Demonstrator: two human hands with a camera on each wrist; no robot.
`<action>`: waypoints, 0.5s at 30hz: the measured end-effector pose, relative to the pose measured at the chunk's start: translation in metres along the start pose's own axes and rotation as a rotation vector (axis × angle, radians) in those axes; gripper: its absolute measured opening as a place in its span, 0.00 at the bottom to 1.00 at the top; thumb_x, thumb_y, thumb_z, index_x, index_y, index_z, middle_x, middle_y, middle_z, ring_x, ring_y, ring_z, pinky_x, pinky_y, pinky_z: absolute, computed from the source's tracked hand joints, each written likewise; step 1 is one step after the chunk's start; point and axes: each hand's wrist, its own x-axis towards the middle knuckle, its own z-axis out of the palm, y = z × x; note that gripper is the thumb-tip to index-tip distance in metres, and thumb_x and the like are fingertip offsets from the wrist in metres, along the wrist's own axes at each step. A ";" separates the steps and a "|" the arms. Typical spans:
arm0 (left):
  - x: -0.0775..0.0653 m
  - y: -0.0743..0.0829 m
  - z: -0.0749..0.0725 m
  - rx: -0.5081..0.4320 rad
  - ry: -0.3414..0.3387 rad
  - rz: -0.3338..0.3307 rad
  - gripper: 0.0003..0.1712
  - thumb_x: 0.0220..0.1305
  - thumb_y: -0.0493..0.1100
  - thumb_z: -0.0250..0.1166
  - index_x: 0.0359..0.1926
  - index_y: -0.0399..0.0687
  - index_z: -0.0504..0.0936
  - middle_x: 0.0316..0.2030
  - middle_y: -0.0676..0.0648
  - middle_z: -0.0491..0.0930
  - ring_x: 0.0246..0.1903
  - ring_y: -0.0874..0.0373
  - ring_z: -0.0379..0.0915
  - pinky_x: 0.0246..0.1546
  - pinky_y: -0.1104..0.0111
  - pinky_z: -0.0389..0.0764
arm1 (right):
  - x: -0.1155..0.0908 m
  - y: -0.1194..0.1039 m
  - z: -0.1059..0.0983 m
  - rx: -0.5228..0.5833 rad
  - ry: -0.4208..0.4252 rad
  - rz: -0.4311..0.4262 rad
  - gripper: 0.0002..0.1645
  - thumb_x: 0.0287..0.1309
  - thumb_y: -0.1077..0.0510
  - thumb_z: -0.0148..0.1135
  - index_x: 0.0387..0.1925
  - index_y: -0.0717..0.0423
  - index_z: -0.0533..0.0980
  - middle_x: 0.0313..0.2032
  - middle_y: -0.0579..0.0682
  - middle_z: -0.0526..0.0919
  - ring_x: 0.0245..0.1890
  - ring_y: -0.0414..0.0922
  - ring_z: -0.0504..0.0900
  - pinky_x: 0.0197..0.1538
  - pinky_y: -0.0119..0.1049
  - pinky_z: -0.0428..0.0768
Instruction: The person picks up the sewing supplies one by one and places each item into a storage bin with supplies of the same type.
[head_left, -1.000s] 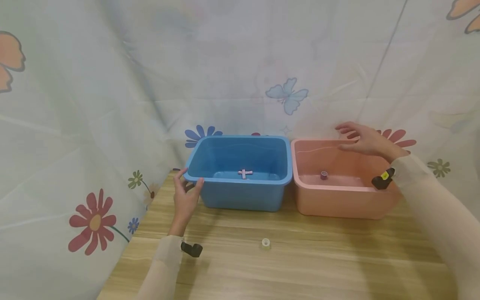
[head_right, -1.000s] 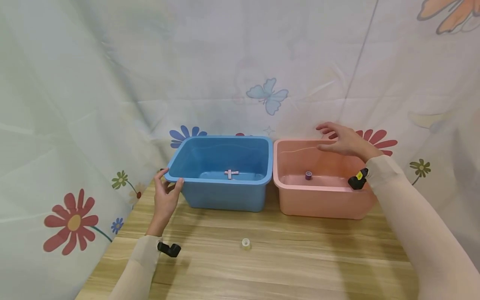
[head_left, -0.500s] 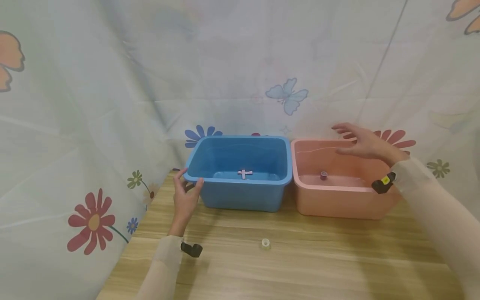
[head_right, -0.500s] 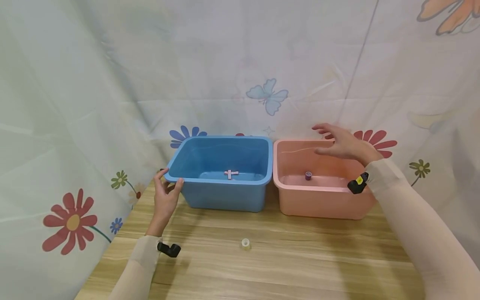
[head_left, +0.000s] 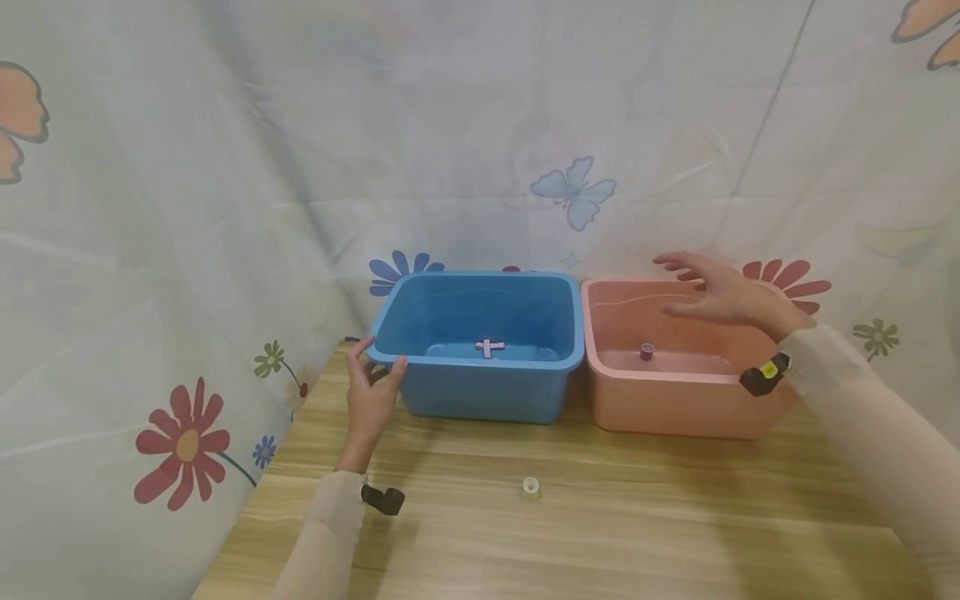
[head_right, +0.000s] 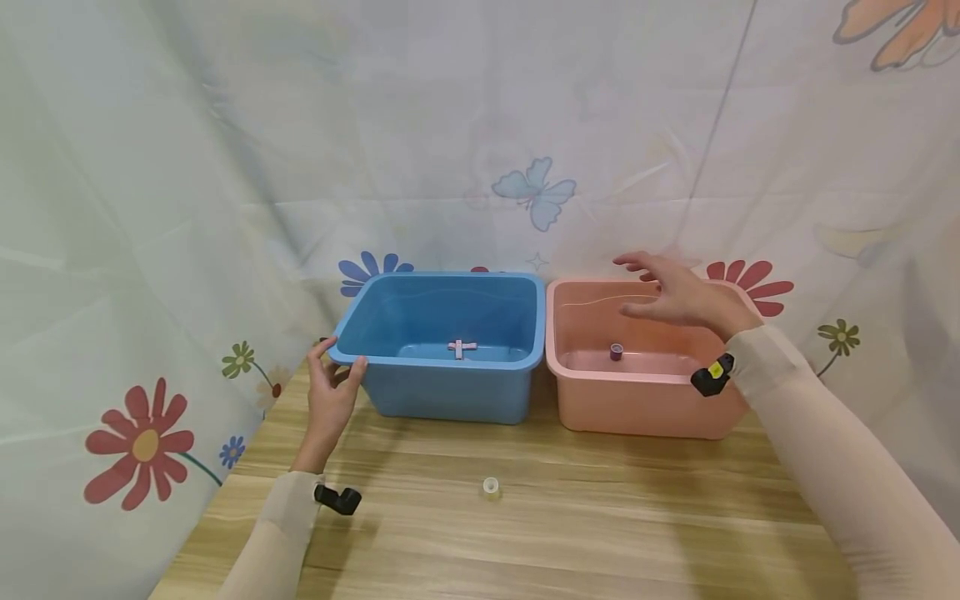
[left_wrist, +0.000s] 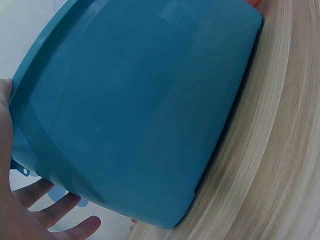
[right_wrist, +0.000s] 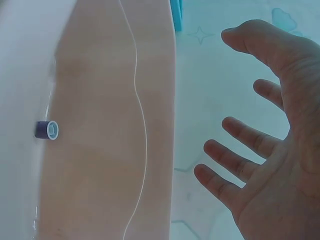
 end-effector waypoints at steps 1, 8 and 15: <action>0.000 0.000 0.000 0.000 -0.001 0.002 0.43 0.70 0.53 0.68 0.76 0.52 0.55 0.71 0.35 0.65 0.62 0.35 0.72 0.55 0.43 0.78 | -0.001 -0.001 0.000 0.002 -0.005 0.004 0.46 0.63 0.55 0.73 0.76 0.55 0.60 0.71 0.67 0.65 0.68 0.69 0.67 0.66 0.70 0.65; -0.001 0.001 0.000 -0.005 0.001 0.013 0.43 0.70 0.52 0.67 0.76 0.50 0.55 0.71 0.34 0.64 0.62 0.35 0.72 0.55 0.41 0.78 | -0.008 -0.011 0.002 -0.013 -0.027 0.059 0.50 0.60 0.42 0.74 0.78 0.42 0.59 0.74 0.57 0.63 0.69 0.63 0.66 0.62 0.70 0.70; 0.000 -0.001 0.000 -0.011 0.008 0.027 0.44 0.70 0.52 0.68 0.77 0.49 0.54 0.72 0.34 0.64 0.63 0.34 0.71 0.55 0.40 0.77 | -0.014 -0.017 0.004 -0.011 -0.048 0.077 0.52 0.58 0.34 0.71 0.78 0.29 0.55 0.75 0.48 0.62 0.70 0.57 0.66 0.62 0.68 0.71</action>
